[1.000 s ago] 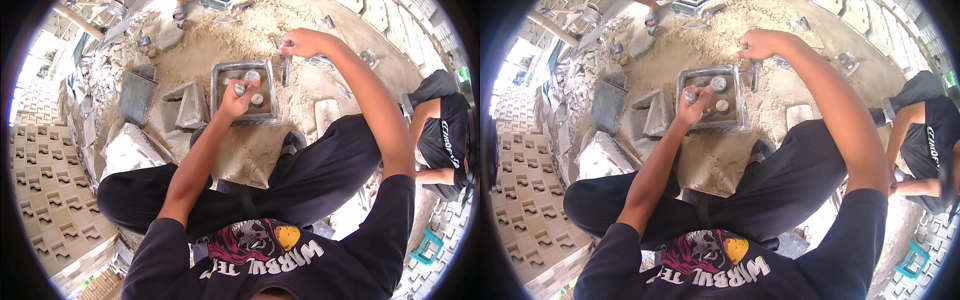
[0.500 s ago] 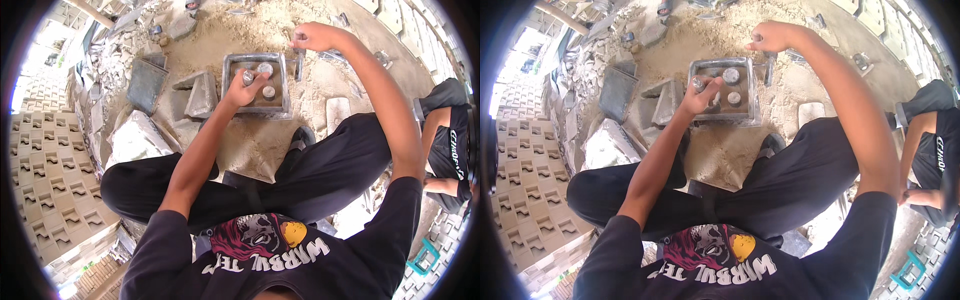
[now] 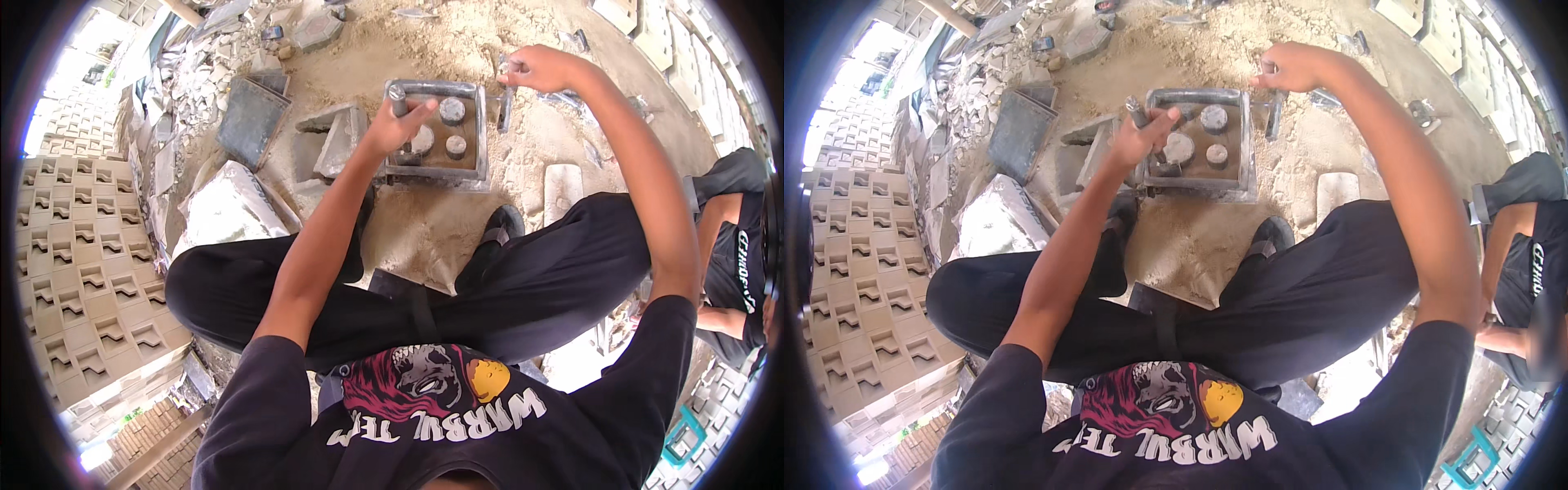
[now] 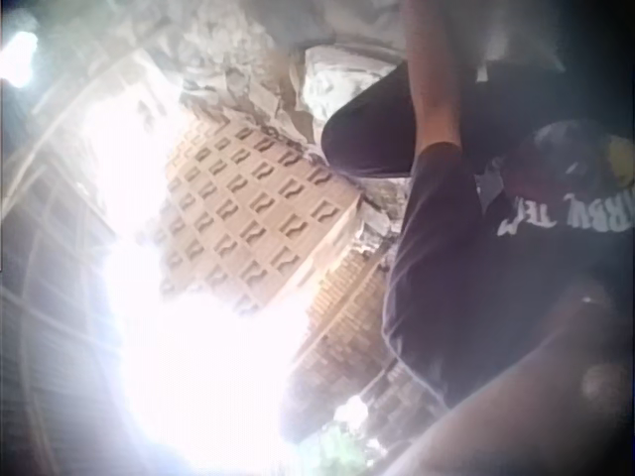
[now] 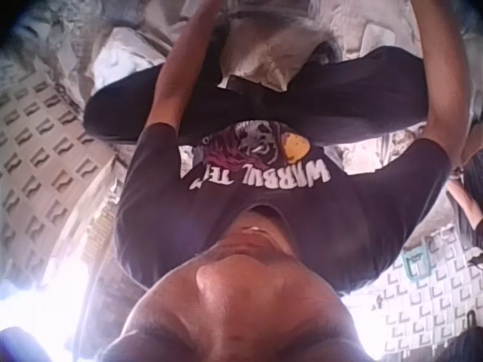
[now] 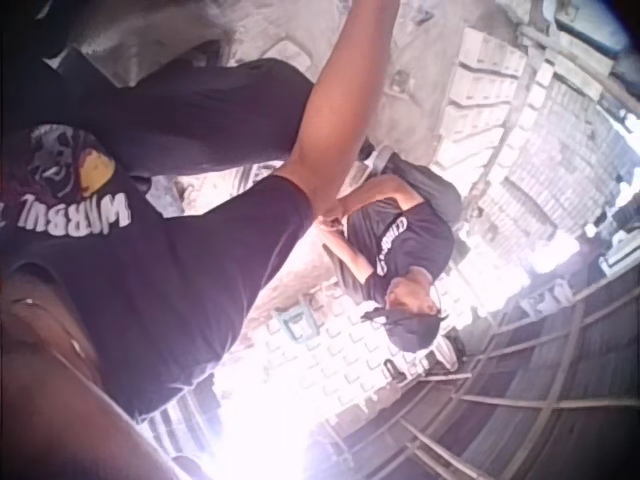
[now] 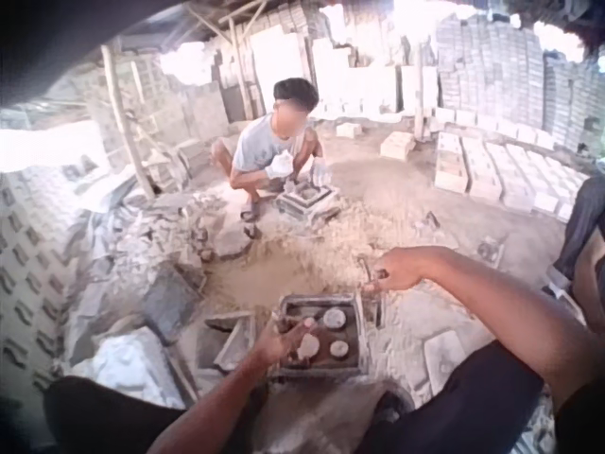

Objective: The person fills a four-hole mold with a sandy mixture, levels it with a trowel, and uses a rod to compress or clear the holes while working on the ground.

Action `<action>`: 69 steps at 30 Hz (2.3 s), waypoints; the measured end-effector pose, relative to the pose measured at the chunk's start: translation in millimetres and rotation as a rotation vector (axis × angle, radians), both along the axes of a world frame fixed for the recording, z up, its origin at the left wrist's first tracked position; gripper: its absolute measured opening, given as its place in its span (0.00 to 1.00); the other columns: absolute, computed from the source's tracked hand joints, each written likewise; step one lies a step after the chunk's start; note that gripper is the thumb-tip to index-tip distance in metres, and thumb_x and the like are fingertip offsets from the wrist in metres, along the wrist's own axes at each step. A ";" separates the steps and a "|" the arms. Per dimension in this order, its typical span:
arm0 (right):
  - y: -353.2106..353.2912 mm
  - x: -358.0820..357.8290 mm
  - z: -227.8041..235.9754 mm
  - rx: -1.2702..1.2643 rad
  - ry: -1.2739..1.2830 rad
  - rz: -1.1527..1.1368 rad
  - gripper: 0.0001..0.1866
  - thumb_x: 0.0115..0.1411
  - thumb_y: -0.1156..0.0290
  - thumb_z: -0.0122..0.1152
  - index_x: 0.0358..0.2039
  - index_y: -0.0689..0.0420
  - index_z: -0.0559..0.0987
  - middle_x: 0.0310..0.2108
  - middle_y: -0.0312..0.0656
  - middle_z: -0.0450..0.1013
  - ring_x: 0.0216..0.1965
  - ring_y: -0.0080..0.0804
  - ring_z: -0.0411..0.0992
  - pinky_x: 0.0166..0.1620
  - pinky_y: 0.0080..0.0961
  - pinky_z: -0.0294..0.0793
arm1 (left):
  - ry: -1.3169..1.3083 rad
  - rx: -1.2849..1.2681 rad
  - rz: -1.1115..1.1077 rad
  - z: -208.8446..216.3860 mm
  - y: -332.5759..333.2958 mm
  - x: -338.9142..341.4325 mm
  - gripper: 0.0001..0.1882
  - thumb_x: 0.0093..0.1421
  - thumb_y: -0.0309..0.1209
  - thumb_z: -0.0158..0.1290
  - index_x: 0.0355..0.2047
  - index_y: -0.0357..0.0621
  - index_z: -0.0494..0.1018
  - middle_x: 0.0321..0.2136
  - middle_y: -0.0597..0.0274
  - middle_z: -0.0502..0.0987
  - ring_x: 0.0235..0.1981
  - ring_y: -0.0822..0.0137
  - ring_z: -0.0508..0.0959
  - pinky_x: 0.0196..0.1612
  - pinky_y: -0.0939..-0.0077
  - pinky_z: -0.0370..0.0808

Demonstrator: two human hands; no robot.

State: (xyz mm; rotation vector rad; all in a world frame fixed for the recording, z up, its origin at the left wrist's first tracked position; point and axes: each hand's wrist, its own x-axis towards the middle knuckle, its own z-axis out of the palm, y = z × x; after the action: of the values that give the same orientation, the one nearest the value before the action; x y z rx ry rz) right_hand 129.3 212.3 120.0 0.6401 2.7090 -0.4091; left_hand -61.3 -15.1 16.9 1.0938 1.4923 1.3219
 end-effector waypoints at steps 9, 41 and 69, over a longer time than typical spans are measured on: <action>-3.5 -15.3 -6.1 -0.032 0.050 0.032 0.25 0.61 0.47 0.57 0.26 0.60 0.75 0.20 0.42 0.71 0.23 0.34 0.68 0.29 0.33 0.67 | -0.184 0.262 0.242 6.9 -6.8 -6.4 0.23 0.64 0.41 0.54 0.13 0.47 0.67 0.10 0.79 0.61 0.12 0.84 0.58 0.15 0.82 0.51; -17.9 -29.4 -10.4 -0.057 -0.025 0.058 0.25 0.62 0.47 0.56 0.28 0.61 0.76 0.30 0.48 0.74 0.30 0.39 0.71 0.38 0.35 0.72 | -0.257 0.335 0.564 8.2 2.1 -11.3 0.24 0.64 0.33 0.54 0.10 0.47 0.62 0.10 0.79 0.58 0.14 0.84 0.55 0.17 0.80 0.48; -8.9 -30.0 -19.5 -0.046 -0.061 0.100 0.27 0.61 0.45 0.55 0.27 0.62 0.77 0.27 0.50 0.76 0.31 0.42 0.75 0.37 0.36 0.73 | -0.330 0.398 0.444 6.6 7.1 -50.0 0.24 0.63 0.32 0.51 0.10 0.49 0.59 0.07 0.72 0.57 0.08 0.77 0.54 0.13 0.75 0.47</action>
State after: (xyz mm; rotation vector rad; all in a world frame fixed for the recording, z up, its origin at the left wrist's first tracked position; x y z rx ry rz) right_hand 99.3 203.4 100.5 0.4942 2.6520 -0.4189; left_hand -111.3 -8.0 23.5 0.7418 1.2929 2.0658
